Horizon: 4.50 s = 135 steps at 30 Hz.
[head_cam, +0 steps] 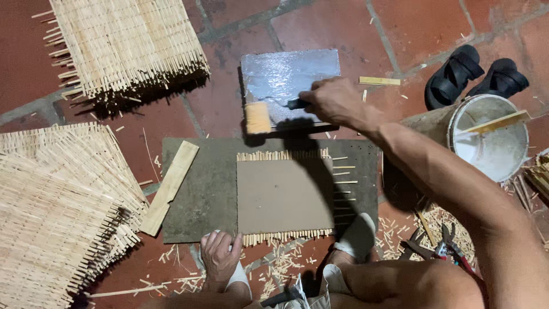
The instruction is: The person sits on the floor and assembles a small mat from thin bamboo strips. They align the strips on a flat board, use a wooden block to press and adjust them, and apply a white liquid with a roller to a cardboard backing before placing the woven mat on top.
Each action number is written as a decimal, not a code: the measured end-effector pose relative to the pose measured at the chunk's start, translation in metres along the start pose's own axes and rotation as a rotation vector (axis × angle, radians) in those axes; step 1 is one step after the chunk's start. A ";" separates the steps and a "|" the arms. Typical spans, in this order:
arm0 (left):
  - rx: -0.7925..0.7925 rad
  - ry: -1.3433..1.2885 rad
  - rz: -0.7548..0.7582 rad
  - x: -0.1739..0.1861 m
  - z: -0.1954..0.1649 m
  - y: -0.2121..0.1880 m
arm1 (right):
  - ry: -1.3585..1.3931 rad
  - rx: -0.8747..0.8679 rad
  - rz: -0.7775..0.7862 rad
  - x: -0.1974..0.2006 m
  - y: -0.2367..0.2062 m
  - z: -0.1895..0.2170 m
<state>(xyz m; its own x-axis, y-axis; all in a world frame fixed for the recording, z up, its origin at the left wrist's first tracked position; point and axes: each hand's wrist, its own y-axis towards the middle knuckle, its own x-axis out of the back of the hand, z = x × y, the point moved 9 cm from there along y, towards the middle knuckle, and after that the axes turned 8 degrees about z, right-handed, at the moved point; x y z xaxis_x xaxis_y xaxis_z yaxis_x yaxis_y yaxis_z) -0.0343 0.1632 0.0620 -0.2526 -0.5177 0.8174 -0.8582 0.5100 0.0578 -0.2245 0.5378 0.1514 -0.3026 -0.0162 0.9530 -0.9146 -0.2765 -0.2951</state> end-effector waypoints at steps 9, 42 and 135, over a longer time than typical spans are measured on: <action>0.014 -0.033 -0.002 -0.003 0.006 -0.007 | -0.113 -0.285 0.209 -0.012 -0.088 -0.098; -0.014 -0.089 -0.058 0.003 0.005 -0.003 | 0.672 -0.085 -0.034 0.003 -0.089 0.067; 0.106 0.076 -0.002 -0.045 0.047 -0.038 | 0.496 -0.977 -0.964 -0.125 -0.519 -0.048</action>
<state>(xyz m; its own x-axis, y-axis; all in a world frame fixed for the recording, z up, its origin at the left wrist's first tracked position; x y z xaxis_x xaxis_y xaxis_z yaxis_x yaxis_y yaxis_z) -0.0112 0.1348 -0.0037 -0.2192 -0.4630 0.8588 -0.9020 0.4317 0.0024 0.2746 0.7292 0.1823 0.6461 0.1761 0.7426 -0.5650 0.7646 0.3102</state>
